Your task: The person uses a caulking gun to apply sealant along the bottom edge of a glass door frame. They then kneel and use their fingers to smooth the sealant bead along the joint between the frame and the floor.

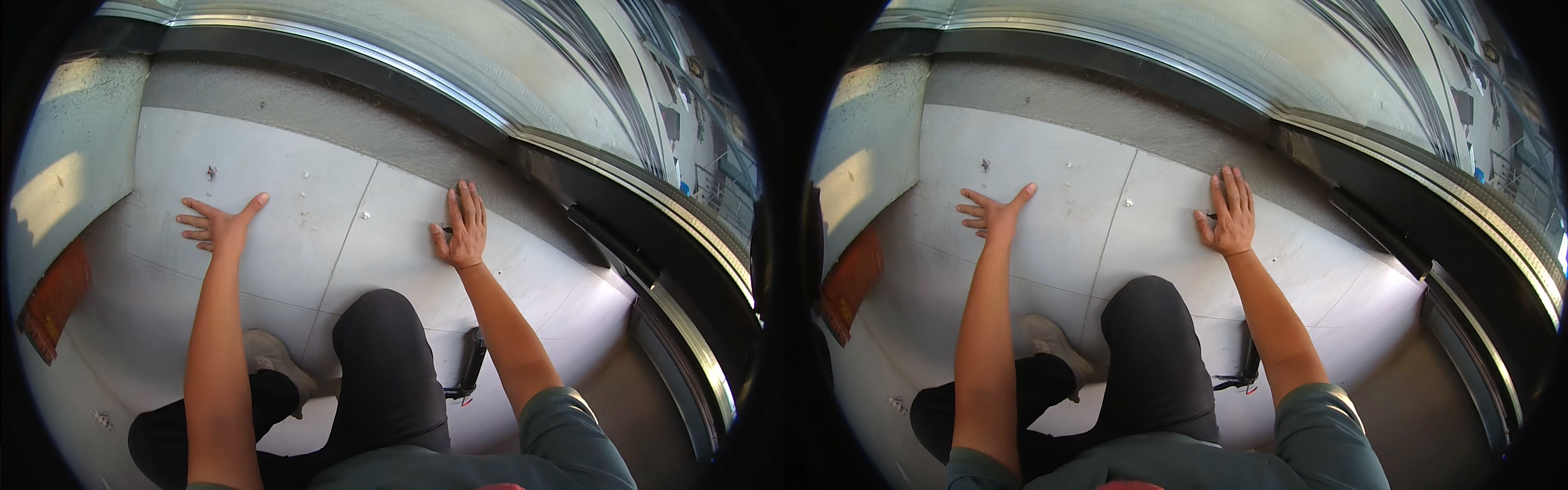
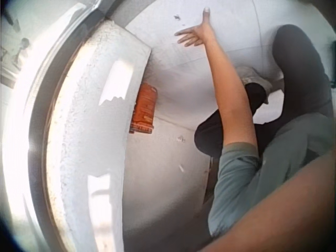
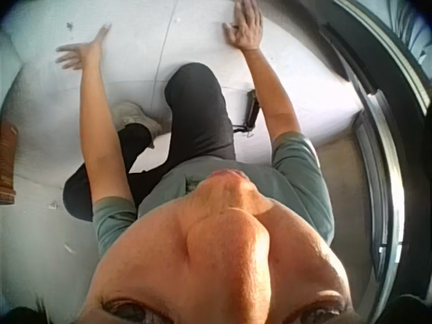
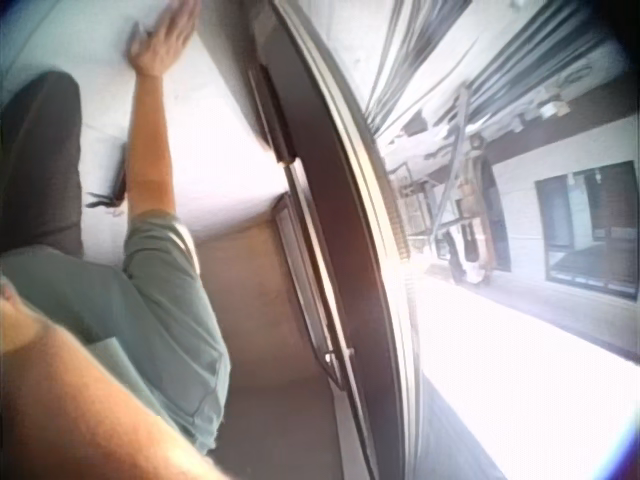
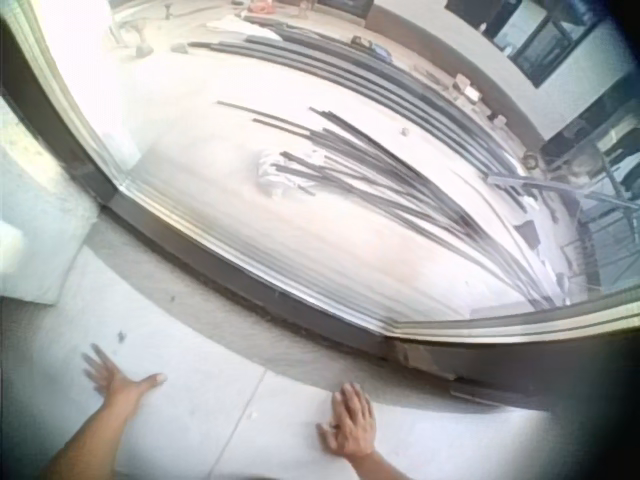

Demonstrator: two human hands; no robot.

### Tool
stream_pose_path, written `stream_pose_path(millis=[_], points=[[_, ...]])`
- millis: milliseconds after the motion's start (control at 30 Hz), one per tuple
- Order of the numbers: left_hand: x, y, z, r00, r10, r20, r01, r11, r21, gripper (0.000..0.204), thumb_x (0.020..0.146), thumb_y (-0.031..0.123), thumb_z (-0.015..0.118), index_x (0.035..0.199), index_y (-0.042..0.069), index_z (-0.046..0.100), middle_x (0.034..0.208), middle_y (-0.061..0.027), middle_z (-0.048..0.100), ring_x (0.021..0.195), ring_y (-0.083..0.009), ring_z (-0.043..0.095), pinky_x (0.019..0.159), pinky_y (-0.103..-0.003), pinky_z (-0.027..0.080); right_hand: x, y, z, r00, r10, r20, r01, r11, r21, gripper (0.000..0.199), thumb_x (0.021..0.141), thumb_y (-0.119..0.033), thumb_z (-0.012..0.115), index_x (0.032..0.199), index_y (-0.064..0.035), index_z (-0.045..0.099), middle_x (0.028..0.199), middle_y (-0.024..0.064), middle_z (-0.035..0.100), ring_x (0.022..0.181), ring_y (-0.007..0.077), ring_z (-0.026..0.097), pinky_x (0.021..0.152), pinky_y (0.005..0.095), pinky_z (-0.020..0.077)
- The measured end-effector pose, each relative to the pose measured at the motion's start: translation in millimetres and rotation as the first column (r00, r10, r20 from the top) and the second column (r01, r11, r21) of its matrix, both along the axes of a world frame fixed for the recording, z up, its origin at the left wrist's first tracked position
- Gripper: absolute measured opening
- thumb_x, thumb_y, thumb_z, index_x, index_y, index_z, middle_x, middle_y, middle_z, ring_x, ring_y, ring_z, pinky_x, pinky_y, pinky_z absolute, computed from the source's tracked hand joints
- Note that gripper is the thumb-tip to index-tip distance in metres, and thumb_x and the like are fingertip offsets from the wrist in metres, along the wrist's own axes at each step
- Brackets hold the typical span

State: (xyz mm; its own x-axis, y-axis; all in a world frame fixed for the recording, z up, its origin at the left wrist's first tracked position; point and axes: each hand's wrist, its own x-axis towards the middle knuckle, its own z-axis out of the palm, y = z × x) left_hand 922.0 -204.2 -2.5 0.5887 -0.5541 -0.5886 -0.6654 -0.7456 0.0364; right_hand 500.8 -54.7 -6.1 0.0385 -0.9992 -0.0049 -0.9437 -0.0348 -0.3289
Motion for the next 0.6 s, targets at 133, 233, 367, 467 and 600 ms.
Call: stream_pose_path(millis=[133,233,367,467,600], points=[[-1,0,2,1.000,-0.002,-0.022,0.002,1.000,-0.014,0.174,0.050,0.076,0.091,0.160,0.006,-0.024,0.160,-0.0386,-0.029,0.148,-0.0585,-0.026,0.120,-0.069,-0.004,1,-1,-1,1.000,0.010,-0.024,-0.010,1.000,-0.011,0.067,0.094,-0.040,0.062,0.150,-0.0053,0.050,0.160,0.0173,0.041,0.149,0.0391,0.038,0.120,0.0528,0.0312],[-2,0,5,1.000,-0.001,-0.017,0.001,1.000,-0.017,0.174,0.050,0.075,0.092,0.160,0.006,-0.025,0.160,-0.0381,-0.030,0.148,-0.0579,-0.026,0.120,-0.069,-0.004,2,-1,0,1.000,0.011,-0.024,-0.011,1.000,-0.002,0.068,0.095,-0.041,0.061,0.152,-0.0067,0.047,0.161,0.0168,0.040,0.150,0.0383,0.036,0.121,0.0537,0.0298],[-6,-4,9,0.999,0.025,-0.031,-0.025,1.000,0.011,0.176,0.049,0.073,0.093,0.159,0.008,-0.026,0.160,-0.0356,-0.031,0.149,-0.0551,-0.029,0.121,-0.066,-0.006,3,-1,0,0.998,0.006,-0.057,-0.005,1.000,0.011,0.067,0.095,-0.039,0.061,0.152,-0.0074,0.046,0.162,0.0164,0.039,0.151,0.0379,0.035,0.121,0.0541,0.0292],[-8,-6,14,0.999,0.032,-0.039,-0.032,0.999,0.015,0.176,0.048,0.073,0.094,0.159,0.007,-0.027,0.160,-0.0360,-0.033,0.148,-0.0552,-0.031,0.120,-0.067,-0.008,5,-1,0,0.999,0.000,-0.044,0.000,1.000,-0.015,0.066,0.094,-0.036,0.061,0.152,-0.0076,0.046,0.162,0.0161,0.039,0.150,0.0389,0.035,0.121,0.0541,0.0286],[-9,-6,19,0.998,0.024,-0.066,-0.024,1.000,-0.001,0.176,0.049,0.073,0.093,0.159,0.007,-0.027,0.159,-0.0366,-0.034,0.147,-0.0559,-0.032,0.119,-0.068,-0.009,11,-6,6,0.999,0.002,-0.050,-0.004,0.999,-0.047,0.066,0.095,-0.036,0.061,0.153,-0.0077,0.044,0.160,0.0179,0.040,0.149,0.0388,0.035,0.121,0.0547,0.0272]])
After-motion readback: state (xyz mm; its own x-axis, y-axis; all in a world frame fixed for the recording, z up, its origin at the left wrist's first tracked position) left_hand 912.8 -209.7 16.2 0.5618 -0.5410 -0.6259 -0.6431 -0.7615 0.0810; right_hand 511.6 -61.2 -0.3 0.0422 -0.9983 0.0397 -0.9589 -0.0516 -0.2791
